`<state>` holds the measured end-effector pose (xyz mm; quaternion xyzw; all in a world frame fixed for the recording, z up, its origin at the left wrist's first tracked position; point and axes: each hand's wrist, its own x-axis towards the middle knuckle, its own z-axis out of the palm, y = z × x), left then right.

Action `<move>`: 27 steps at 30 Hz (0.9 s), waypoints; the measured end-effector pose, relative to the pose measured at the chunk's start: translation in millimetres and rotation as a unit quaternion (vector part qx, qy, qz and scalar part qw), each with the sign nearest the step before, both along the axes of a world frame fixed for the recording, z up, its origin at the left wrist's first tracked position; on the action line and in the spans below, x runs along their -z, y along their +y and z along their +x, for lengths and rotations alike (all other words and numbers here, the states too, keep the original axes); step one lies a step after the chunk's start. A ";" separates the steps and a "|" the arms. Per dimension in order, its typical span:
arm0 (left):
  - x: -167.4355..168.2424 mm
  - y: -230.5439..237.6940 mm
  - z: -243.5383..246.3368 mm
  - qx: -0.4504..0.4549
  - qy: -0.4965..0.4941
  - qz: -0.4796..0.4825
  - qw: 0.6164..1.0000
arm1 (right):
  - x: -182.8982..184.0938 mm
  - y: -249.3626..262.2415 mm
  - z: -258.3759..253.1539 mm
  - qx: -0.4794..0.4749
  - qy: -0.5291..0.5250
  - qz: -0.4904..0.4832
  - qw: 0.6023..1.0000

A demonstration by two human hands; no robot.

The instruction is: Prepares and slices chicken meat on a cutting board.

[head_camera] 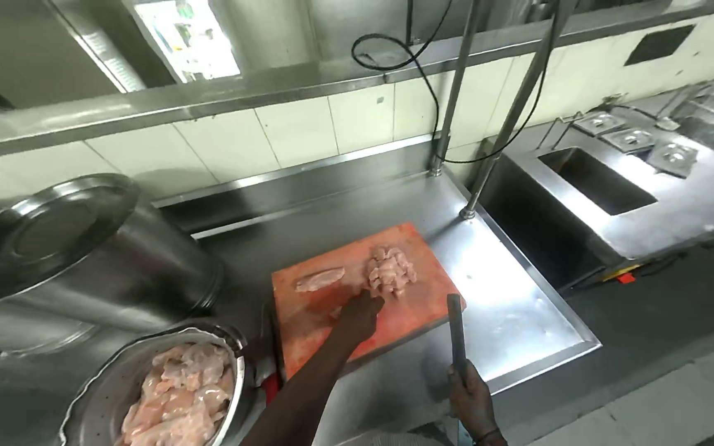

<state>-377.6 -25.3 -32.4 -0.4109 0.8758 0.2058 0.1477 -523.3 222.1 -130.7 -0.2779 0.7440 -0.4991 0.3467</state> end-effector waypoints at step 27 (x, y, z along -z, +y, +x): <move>4.1 -30.0 87.8 -0.005 0.037 0.003 0.999 | -1.6 4.6 1.6 0.001 0.004 -0.022 1.000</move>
